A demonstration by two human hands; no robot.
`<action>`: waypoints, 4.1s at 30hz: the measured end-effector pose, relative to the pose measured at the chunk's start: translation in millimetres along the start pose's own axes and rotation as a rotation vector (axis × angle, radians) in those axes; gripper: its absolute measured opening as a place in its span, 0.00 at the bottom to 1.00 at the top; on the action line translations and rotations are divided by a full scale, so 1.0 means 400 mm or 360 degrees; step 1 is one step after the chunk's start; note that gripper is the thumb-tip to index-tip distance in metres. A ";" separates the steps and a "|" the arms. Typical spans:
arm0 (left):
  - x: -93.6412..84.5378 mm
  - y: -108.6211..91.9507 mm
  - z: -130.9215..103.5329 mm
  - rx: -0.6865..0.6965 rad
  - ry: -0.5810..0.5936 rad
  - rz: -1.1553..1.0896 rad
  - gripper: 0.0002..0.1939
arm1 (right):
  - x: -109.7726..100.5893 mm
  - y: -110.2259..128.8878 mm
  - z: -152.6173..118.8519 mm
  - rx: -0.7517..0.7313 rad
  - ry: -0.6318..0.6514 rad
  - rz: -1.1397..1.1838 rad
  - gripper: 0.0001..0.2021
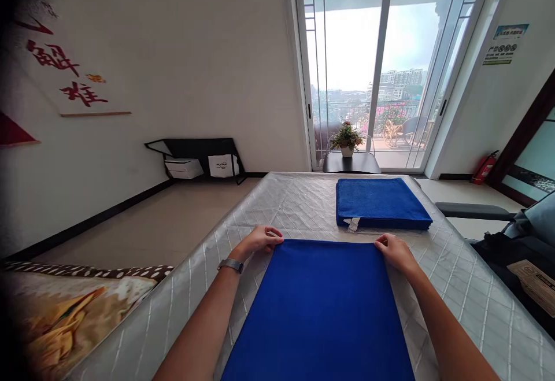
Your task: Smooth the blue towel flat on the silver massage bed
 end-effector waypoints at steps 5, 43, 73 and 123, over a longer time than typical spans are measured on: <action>0.017 -0.006 0.026 0.0070 -0.0050 -0.0096 0.31 | 0.006 -0.016 0.010 0.0116 -0.0131 0.0358 0.17; 0.063 -0.015 0.022 0.0204 -0.0282 0.0219 0.13 | 0.123 0.102 -0.076 -0.0134 0.0021 -0.0795 0.36; 0.240 -0.131 -0.092 0.0554 -0.0498 0.0956 0.08 | 0.086 0.118 -0.139 -0.0100 -0.0074 -0.0760 0.34; 0.287 0.010 -0.150 0.0578 -0.0585 0.1589 0.43 | 0.059 0.161 -0.195 -0.0078 -0.0124 -0.0954 0.30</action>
Point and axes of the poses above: each hand's wrist, its own z-axis towards the middle knuckle, its own x-axis out of the palm, y = z × x, the point moved 1 cm from there along z, towards the middle knuckle, and after that the axes turned 5 degrees about -z, right-handed, at the moved point
